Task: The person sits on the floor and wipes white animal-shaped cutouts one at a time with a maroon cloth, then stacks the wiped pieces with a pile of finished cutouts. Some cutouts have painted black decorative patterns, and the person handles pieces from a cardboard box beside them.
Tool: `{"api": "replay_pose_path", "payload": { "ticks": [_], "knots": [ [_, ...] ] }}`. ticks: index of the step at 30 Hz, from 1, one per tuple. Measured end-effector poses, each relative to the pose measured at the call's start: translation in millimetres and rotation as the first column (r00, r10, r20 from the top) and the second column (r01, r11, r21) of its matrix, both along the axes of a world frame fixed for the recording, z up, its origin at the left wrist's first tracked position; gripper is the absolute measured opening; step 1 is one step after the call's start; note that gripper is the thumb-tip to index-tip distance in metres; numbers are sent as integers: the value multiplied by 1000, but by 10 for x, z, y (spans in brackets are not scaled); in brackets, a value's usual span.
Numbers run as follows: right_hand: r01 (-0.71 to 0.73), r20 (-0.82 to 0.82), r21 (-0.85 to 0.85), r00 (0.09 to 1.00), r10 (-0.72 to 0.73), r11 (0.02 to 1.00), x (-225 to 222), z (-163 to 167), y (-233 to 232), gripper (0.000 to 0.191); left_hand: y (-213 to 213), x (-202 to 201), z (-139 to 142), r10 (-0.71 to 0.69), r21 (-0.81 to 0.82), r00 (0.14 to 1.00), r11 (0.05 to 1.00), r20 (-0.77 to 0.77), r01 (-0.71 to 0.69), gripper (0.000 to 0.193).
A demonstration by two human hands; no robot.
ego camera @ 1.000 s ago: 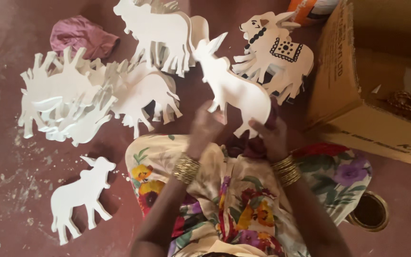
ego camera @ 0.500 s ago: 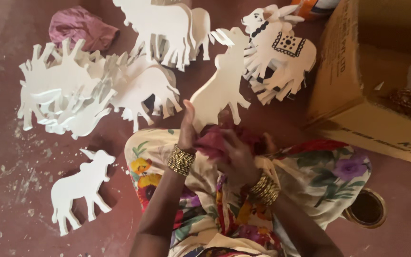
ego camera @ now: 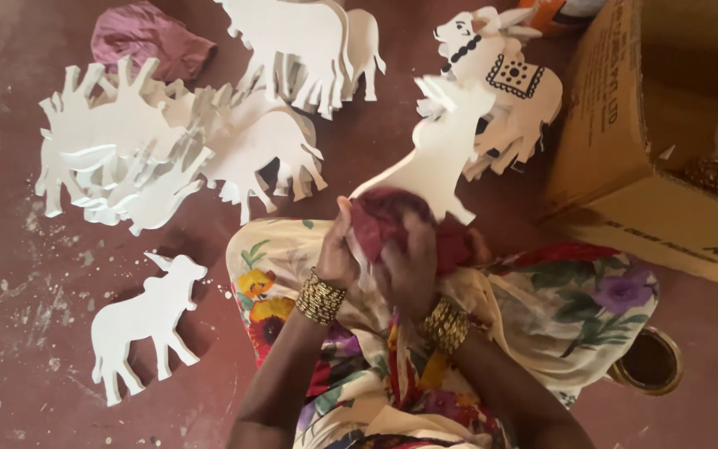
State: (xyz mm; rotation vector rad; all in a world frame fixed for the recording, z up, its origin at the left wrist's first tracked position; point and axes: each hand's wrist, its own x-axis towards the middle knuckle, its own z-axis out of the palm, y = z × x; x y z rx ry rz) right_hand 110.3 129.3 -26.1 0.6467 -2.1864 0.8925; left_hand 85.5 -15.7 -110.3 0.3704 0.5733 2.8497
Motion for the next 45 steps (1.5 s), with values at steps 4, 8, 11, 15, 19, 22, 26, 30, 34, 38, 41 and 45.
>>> {"api": "replay_pose_path", "payload": {
  "ticks": [4,8,11,15,19,22,26,30,34,38,41,45],
  "knots": [
    [162,110,-229,984,-140,960,-580,-146,233,45,-12,228,132,175,-552,984,824,32,-129,61],
    [298,189,-342,951,-246,891,-1051,-3,494,40,-27,349,248,192,-587,976,780,-104,-216,63],
    [218,158,-254,971,-182,942,-807,55,479,25,-70,318,102,254,-631,960,727,-121,-272,66],
    [-67,173,-91,982,82,994,-159,-52,351,36,-212,255,-271,318,-682,942,664,-112,-305,66],
    [-118,10,-158,993,121,980,-170,9,518,33,-333,191,-300,260,-860,956,448,-135,-243,78],
    [-113,1,-94,993,114,989,-426,268,728,40,-187,248,4,104,-802,945,505,-310,-319,92],
    [-101,269,-65,956,115,993,-562,606,778,52,-105,461,501,85,-744,908,545,-411,-387,90],
    [-191,171,-152,961,216,970,-442,674,645,44,-53,421,652,82,-841,933,411,-351,-353,91],
    [-278,132,-59,950,284,959,-379,586,614,40,-8,339,568,58,-825,910,402,-410,-398,67],
    [-269,513,-337,751,416,902,-321,504,521,25,-50,292,362,44,-895,974,388,-220,-220,44],
    [-492,400,-352,690,603,796,-224,472,339,36,-129,371,16,22,-891,895,81,-446,-446,41],
    [-272,-217,64,935,280,960,-255,503,279,29,-175,224,-487,240,-774,909,476,-341,-417,32]
  ]
}}
